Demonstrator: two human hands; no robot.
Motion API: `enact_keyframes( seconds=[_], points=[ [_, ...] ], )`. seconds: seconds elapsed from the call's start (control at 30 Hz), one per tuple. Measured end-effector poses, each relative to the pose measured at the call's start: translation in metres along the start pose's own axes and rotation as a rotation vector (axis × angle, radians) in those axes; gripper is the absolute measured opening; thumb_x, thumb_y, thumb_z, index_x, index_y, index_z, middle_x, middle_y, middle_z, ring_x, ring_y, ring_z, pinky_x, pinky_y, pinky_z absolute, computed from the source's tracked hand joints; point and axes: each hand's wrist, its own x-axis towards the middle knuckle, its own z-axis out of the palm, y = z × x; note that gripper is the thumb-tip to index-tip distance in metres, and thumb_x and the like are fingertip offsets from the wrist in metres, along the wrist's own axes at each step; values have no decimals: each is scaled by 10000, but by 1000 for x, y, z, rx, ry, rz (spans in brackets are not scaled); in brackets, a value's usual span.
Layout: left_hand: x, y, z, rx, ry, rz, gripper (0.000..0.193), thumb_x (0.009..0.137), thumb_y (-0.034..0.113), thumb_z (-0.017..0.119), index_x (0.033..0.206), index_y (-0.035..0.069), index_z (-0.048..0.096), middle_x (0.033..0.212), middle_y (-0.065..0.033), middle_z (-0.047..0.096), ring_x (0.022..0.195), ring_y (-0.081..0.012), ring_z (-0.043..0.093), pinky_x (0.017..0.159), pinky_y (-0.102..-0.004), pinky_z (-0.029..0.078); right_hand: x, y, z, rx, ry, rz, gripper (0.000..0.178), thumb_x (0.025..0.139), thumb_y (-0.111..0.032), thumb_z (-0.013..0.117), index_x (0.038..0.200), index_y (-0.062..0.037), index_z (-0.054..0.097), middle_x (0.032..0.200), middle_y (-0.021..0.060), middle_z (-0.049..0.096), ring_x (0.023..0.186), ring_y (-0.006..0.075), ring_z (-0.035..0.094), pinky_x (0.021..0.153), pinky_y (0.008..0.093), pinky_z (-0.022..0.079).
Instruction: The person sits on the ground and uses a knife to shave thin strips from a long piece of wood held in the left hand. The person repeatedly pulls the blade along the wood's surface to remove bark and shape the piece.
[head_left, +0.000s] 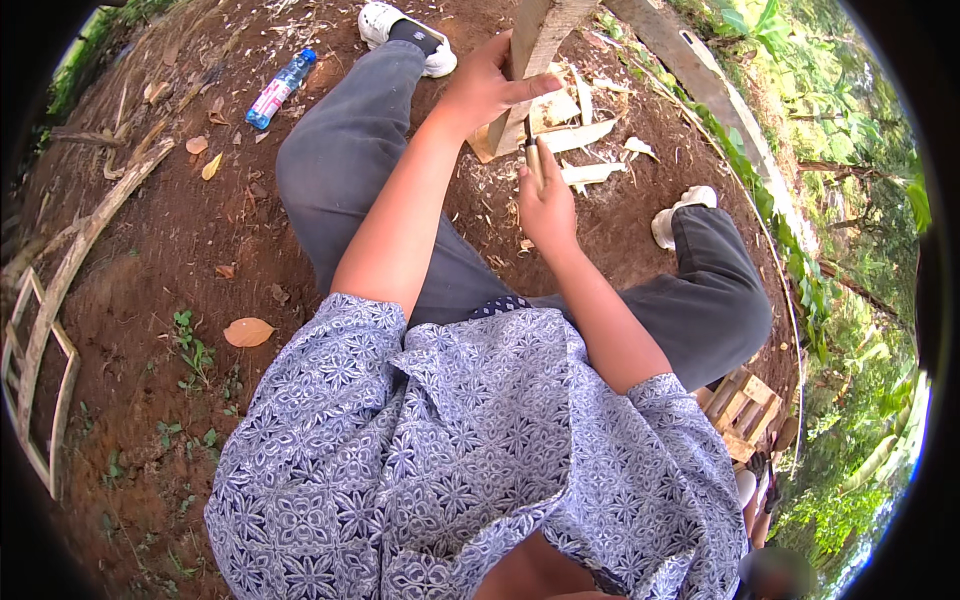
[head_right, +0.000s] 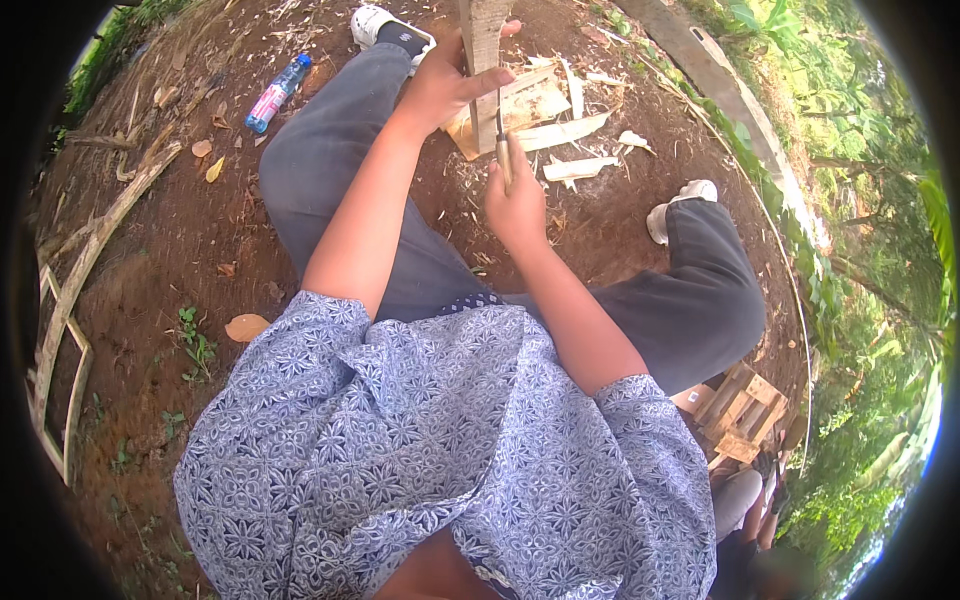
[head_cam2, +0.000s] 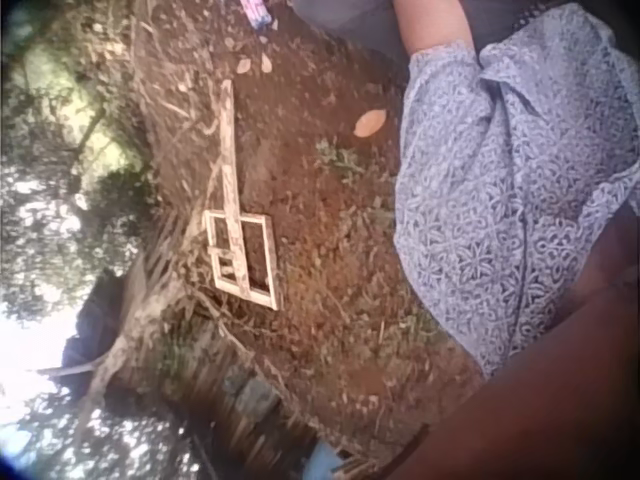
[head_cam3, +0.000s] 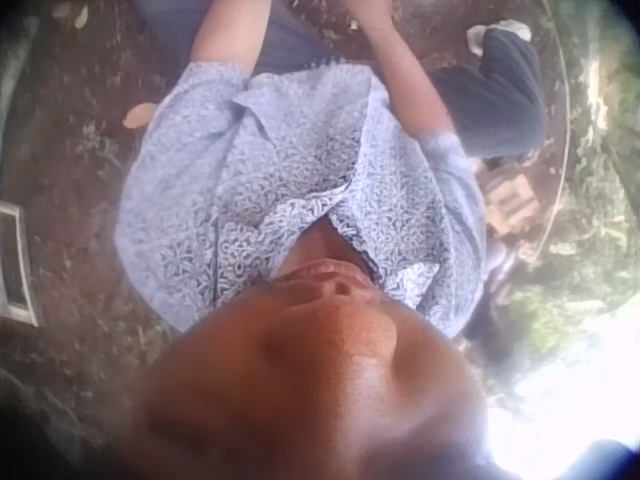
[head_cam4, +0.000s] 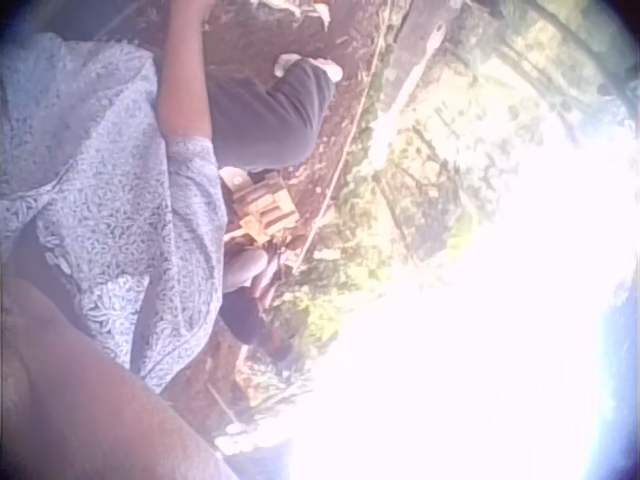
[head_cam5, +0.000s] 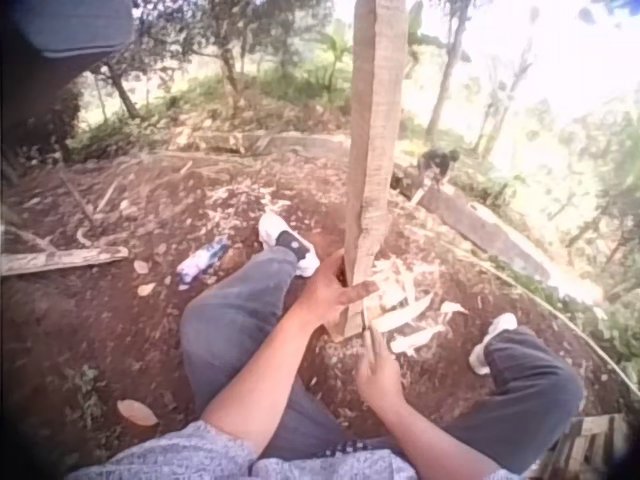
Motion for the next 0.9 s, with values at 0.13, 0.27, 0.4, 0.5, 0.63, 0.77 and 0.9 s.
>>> enact_keyframes(
  seconds=[0.13, 0.27, 0.4, 0.5, 0.63, 0.77, 0.9],
  points=[
    [0, 15, 11, -20, 47, 130, 804, 735, 455, 896, 1333, 29, 570, 1168, -54, 676, 1052, -111, 622, 906, -291, 508, 7, 37, 15, -44, -4, -104, 572, 989, -165, 530, 1532, -78, 373, 1137, 326, 658, 1096, 451, 646, 924, 469, 507],
    [7, 17, 10, 101, 8, 75, 798, 789, 432, 853, 1393, 41, 508, 1333, -67, 609, 1192, -140, 570, 998, -325, 475, 19, 89, 25, -229, -180, 131, 621, 997, -200, 523, 1577, -188, 302, 1318, 236, 616, 1125, 390, 654, 951, 439, 503],
    [-2, 10, 10, -41, 45, 39, 720, 788, 415, 863, 1299, 16, 552, 1183, -71, 664, 1062, -139, 632, 910, -306, 517, 25, 98, 11, 379, -349, 446, 622, 1036, -238, 503, 1600, -262, 242, 831, 89, 603, 581, 200, 545, 525, 351, 429],
    [-1, 13, 11, -39, 73, 67, 681, 767, 437, 879, 1215, 11, 595, 1063, -67, 701, 970, -129, 664, 845, -296, 538, 21, 70, -10, 720, -436, 685, 559, 1064, -253, 475, 1588, -281, 283, 698, -50, 363, 504, 37, 255, 434, 222, 223],
    [3, 14, 17, 59, 82, 91, 691, 765, 445, 880, 1224, 15, 594, 1060, -62, 696, 965, -125, 659, 838, -296, 535, 24, 64, -4, 373, -282, 356, 531, 1057, -223, 462, 1568, -170, 329, 983, 80, 531, 827, 169, 478, 691, 291, 387],
    [3, 7, 20, -45, 164, 159, 489, 874, 273, 810, 1216, 28, 561, 1003, -52, 628, 928, -141, 608, 793, -291, 522, 12, 15, 9, 241, -75, -8, 512, 1044, -185, 442, 1541, -79, 373, 1432, 262, 533, 1336, 360, 529, 1086, 385, 415],
    [5, 3, 14, -189, 56, -43, 743, 818, 303, 865, 1386, 38, 467, 1183, -74, 616, 1089, -174, 578, 923, -344, 503, 8, 21, 6, 36, -130, 141, 549, 1040, -232, 453, 1559, -95, 337, 1337, 262, 605, 1244, 389, 595, 1048, 409, 453]
  ],
)
